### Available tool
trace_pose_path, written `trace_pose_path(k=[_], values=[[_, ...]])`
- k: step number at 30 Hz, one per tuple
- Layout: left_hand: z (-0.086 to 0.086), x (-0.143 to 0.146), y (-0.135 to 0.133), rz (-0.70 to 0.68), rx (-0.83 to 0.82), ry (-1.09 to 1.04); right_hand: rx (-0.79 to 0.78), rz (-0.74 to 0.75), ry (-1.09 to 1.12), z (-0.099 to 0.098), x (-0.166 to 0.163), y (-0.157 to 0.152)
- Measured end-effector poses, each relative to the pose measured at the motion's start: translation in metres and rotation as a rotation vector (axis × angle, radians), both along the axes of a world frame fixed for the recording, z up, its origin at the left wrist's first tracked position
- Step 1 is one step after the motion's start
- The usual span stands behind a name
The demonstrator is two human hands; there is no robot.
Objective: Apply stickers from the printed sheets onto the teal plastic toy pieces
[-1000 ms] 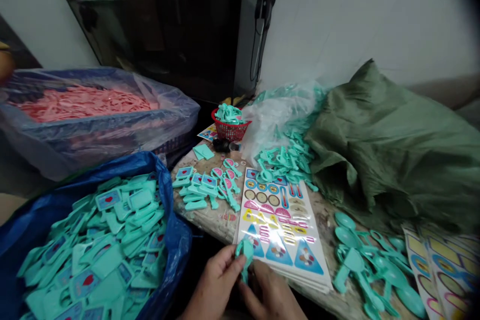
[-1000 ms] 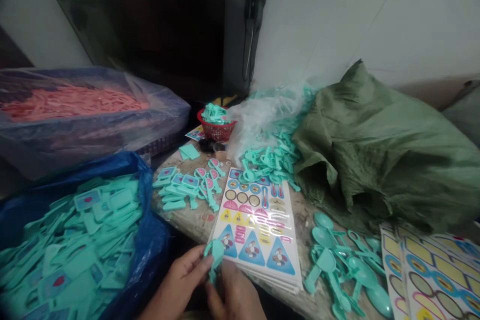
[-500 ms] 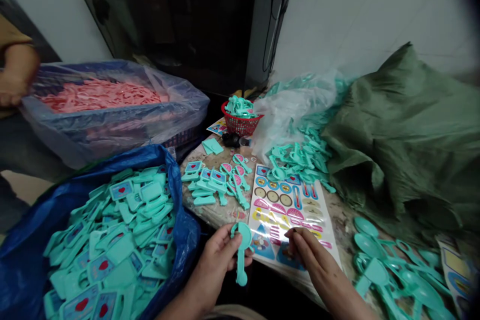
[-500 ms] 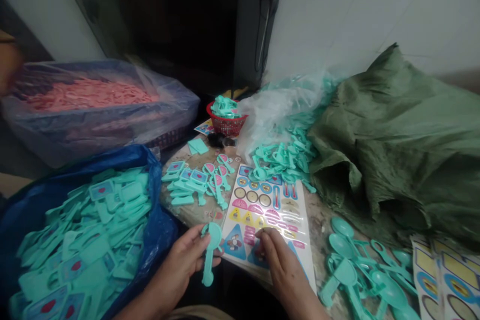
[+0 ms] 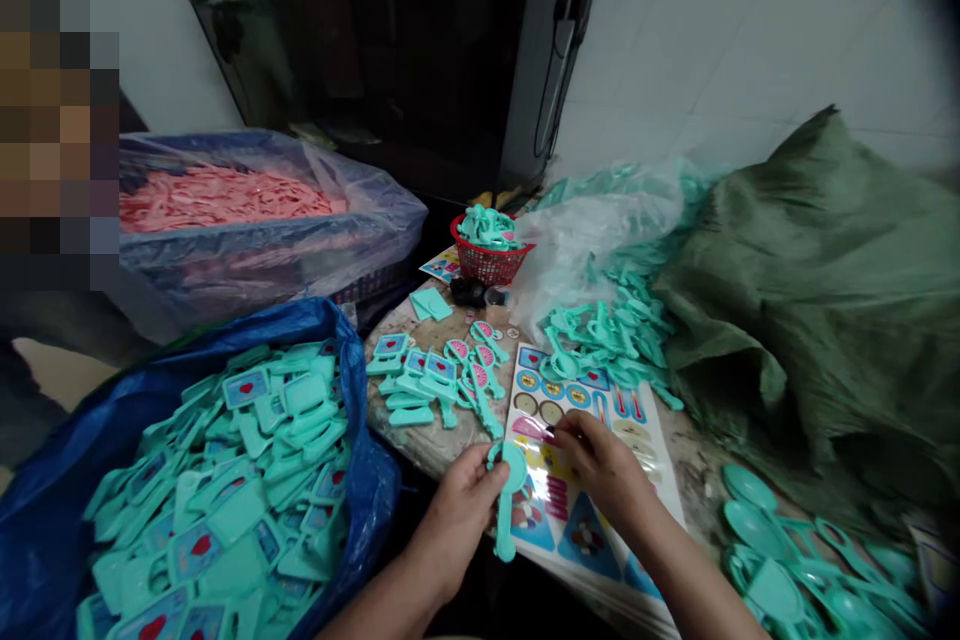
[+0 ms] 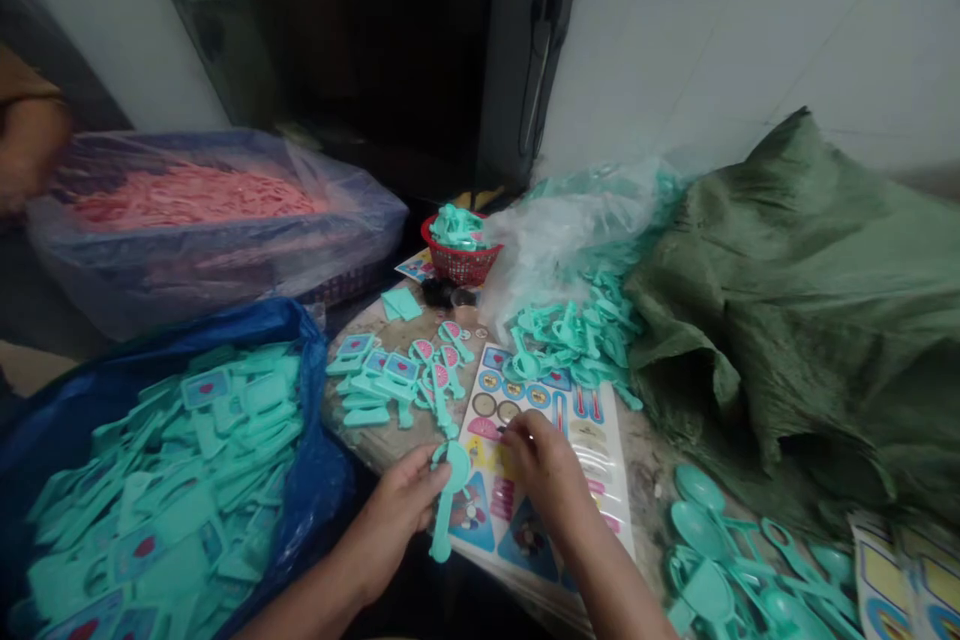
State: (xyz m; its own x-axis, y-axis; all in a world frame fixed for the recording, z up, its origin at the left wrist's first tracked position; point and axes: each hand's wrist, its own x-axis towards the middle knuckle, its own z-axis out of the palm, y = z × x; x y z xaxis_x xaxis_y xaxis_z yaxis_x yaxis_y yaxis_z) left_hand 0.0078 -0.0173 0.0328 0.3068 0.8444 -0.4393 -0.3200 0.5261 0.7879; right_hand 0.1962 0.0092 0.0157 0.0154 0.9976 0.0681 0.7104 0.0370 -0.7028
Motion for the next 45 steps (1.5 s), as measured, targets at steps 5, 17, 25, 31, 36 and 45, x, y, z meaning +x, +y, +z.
trace_pose_path(k=[5, 17, 25, 31, 36, 45], values=[[-0.008, 0.004, 0.008, -0.007, -0.055, 0.01, 0.04, -0.021, -0.11, -0.005, 0.0, 0.019], [-0.019, 0.003, 0.015, -0.052, -0.122, 0.031, -0.005, -0.005, -0.155, -0.019, -0.003, 0.029], [-0.019, 0.0, 0.016, -0.085, -0.133, 0.024, 0.032, 0.009, -0.137, -0.017, -0.004, 0.033], [-0.023, 0.0, 0.017, -0.09, -0.13, 0.013, 0.061, 0.057, -0.141, -0.021, -0.004, 0.032], [-0.023, -0.002, 0.016, -0.09, -0.121, 0.012, 0.065, 0.052, -0.111, -0.022, -0.003, 0.033], [-0.022, -0.001, 0.017, -0.081, -0.123, 0.006, 0.029, 0.051, -0.129, -0.024, -0.002, 0.036]])
